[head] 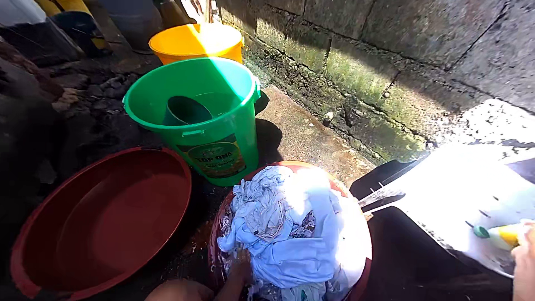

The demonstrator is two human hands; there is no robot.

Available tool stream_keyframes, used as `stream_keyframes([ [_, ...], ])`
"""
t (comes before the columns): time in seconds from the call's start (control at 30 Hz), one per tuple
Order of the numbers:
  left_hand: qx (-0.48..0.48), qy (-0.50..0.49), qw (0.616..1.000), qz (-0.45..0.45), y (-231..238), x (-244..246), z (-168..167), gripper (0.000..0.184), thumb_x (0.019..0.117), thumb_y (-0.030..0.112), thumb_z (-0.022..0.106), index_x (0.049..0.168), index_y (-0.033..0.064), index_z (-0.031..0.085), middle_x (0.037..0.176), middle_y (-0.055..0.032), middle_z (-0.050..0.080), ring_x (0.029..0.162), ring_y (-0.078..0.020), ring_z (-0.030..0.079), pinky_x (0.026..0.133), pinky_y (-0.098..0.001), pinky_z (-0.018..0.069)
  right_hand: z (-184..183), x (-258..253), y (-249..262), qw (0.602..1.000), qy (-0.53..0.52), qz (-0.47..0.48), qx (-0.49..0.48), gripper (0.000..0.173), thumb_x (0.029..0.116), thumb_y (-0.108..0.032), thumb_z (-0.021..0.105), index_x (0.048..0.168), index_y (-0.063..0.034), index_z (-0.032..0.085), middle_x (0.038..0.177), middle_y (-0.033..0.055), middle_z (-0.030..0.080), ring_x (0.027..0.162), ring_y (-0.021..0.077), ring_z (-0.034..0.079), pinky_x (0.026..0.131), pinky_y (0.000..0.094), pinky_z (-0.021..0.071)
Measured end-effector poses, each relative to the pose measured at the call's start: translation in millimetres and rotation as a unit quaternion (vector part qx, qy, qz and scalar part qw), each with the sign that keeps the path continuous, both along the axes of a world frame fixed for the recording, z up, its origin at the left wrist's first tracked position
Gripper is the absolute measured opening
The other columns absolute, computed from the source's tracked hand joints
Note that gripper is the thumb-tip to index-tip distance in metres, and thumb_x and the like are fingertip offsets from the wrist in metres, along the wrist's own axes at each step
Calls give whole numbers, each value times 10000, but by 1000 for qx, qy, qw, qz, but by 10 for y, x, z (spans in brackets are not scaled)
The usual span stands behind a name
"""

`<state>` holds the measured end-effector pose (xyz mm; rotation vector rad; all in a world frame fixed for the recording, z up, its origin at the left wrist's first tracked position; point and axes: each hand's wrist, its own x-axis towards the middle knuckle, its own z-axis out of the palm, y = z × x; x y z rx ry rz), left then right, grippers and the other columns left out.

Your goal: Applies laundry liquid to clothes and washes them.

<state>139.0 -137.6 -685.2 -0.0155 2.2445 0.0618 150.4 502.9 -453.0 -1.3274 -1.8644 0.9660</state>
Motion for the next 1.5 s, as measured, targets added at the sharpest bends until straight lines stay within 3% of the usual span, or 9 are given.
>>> stream_keyframes([
  [0.2, -39, 12, 997, 70, -155, -309, -54, 483, 1015, 172, 627, 1388, -120, 529, 1477, -317, 495, 1429, -448, 430, 1180, -573, 327, 193, -251, 60, 997, -45, -39, -52, 629, 1032, -232, 606, 1509, 101, 365, 1505, 305, 450, 1392, 363, 457, 1149, 491, 357],
  [0.43, -70, -41, 996, -44, -177, -914, 436, 726, 837, 320, 792, 1405, -49, 531, 1382, -290, 577, 1319, -461, 526, 1081, -647, 406, 155, -230, -177, 982, 11, -189, 2, 858, 923, -288, 701, 1567, 73, 263, 1560, 288, 379, 1426, 341, 430, 1144, 420, 403],
  [0.53, 9, 65, 998, -20, 126, -1069, 1357, 481, 946, 266, 684, 1284, -72, 625, 1349, -304, 599, 1279, -485, 555, 1021, -691, 430, 258, -422, -1013, 996, -18, -34, 81, 885, 941, -235, 664, 1610, 39, 154, 1613, 314, 277, 1504, 394, 312, 1229, 461, 280],
  [0.6, 114, 152, 982, 10, 383, -1028, 1736, 725, 935, 305, 721, 1497, -53, 436, 1517, -333, 429, 1372, -535, 444, 1051, -717, 394, 54, -563, -1605, 975, -102, 184, 70, 679, 1002, -224, 637, 1556, 25, 333, 1470, 334, 477, 1367, 439, 494, 1138, 573, 392],
  [0.73, 221, 110, 969, -13, 989, -503, 1789, 1138, 816, 609, 785, 1668, 258, 116, 1724, -165, -61, 1540, -535, -62, 1074, -862, 110, -295, -619, -2850, 718, -366, 591, 26, 583, 958, -289, 726, 1447, -26, 550, 1491, 288, 487, 1412, 449, 432, 1162, 612, 326],
  [0.87, 156, 88, 982, -62, 887, 296, 1018, 1241, 731, 459, 900, 1662, 342, 88, 1725, -53, -159, 1546, -458, -187, 999, -922, 74, -459, -62, -3906, 483, -594, 643, 30, 611, 1004, -425, 644, 1414, 21, 564, 1530, 290, 458, 1469, 481, 353, 1155, 696, 264],
  [1.13, 96, 76, 986, -110, 429, 477, 434, 1140, 800, 281, 827, 1662, 342, 82, 1730, 25, -131, 1570, -354, -183, 1053, -882, 54, -1495, 692, -4258, 512, -648, 563, 32, 1038, 744, -519, 859, 1616, -350, 322, 1679, 300, -132, 1507, 606, -106, 994, 917, 141],
  [1.33, 62, 41, 996, -54, 379, 271, 120, 995, 917, 50, 665, 1668, 253, 44, 1739, -76, -11, 1574, -384, 146, 1116, -715, 299, -1582, 635, -4178, 517, -603, 607, -23, 929, 823, -478, 818, 1607, -387, 328, 1702, 263, -57, 1549, 531, -28, 1049, 891, 85],
  [1.5, 112, 52, 987, 103, 261, 178, -38, 597, 991, 128, 623, 1537, 1, 417, 1543, -249, 458, 1443, -414, 422, 1186, -548, 332, -1609, 430, -4159, 507, -586, 626, -88, 837, 851, -428, 808, 1575, -404, 390, 1664, 309, 154, 1498, 563, 192, 1029, 852, 251],
])
